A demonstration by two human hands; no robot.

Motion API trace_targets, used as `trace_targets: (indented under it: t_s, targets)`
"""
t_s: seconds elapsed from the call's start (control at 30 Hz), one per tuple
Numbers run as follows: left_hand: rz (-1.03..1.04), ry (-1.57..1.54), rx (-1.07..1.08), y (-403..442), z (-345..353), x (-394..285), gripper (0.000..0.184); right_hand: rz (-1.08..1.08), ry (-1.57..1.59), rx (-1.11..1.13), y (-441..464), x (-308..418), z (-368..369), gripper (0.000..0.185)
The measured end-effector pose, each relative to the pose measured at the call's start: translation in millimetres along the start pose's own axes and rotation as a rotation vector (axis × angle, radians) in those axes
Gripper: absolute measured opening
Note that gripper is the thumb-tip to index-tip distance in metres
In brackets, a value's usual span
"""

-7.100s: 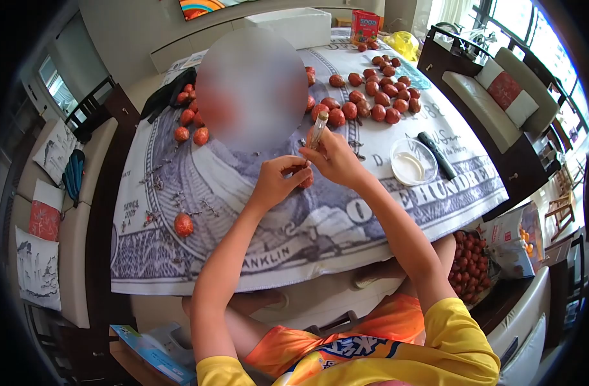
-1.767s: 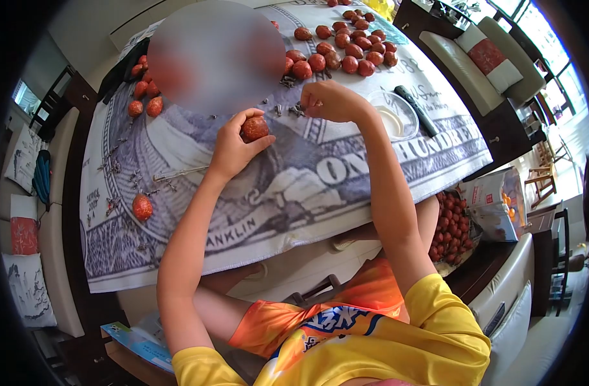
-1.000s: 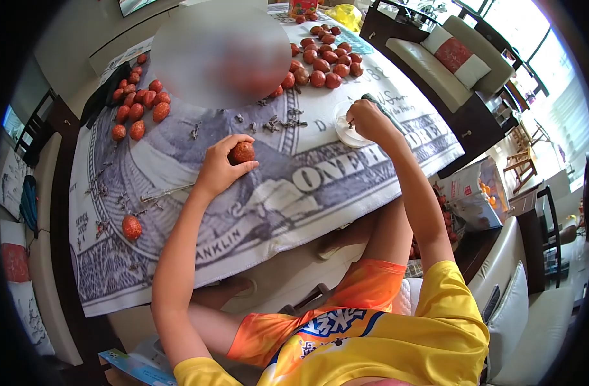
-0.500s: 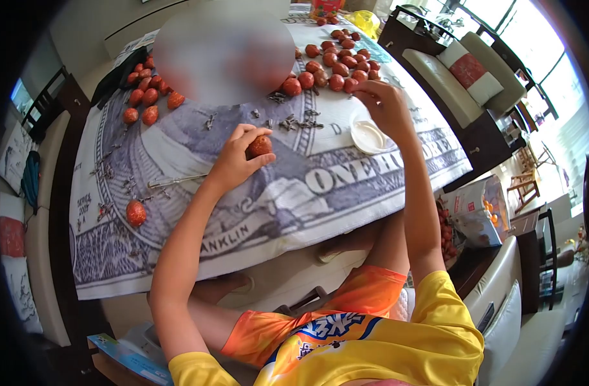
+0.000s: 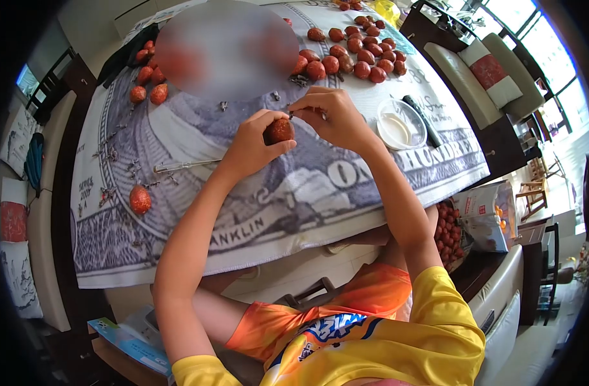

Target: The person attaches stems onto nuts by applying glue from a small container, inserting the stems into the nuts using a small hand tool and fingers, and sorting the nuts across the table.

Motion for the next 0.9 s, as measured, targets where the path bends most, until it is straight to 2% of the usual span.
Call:
trace_targets:
  t_s: [0.43, 0.9]
  targets:
    - [-0.093, -0.006, 0.04, -0.4, 1.3, 2.0, 0.041, -0.121, -0.063, -0.004, -6.7, 17.0, 9.0, 0.021]
    - [-0.079, -0.015, -0.007, -2.2, 4.0, 9.1, 0.045, -0.022, -0.021, -0.027, -8.5, 11.2, 14.0, 0.022]
Point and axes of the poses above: each hand's wrist, its own y-axis towards the middle knuckle, its own z-axis out of the palm, x = y × z, the point moved 7 cm from there along y, towards the middle knuckle, and after that the axes turned 11 degrees about z, right-handed, at the moved point
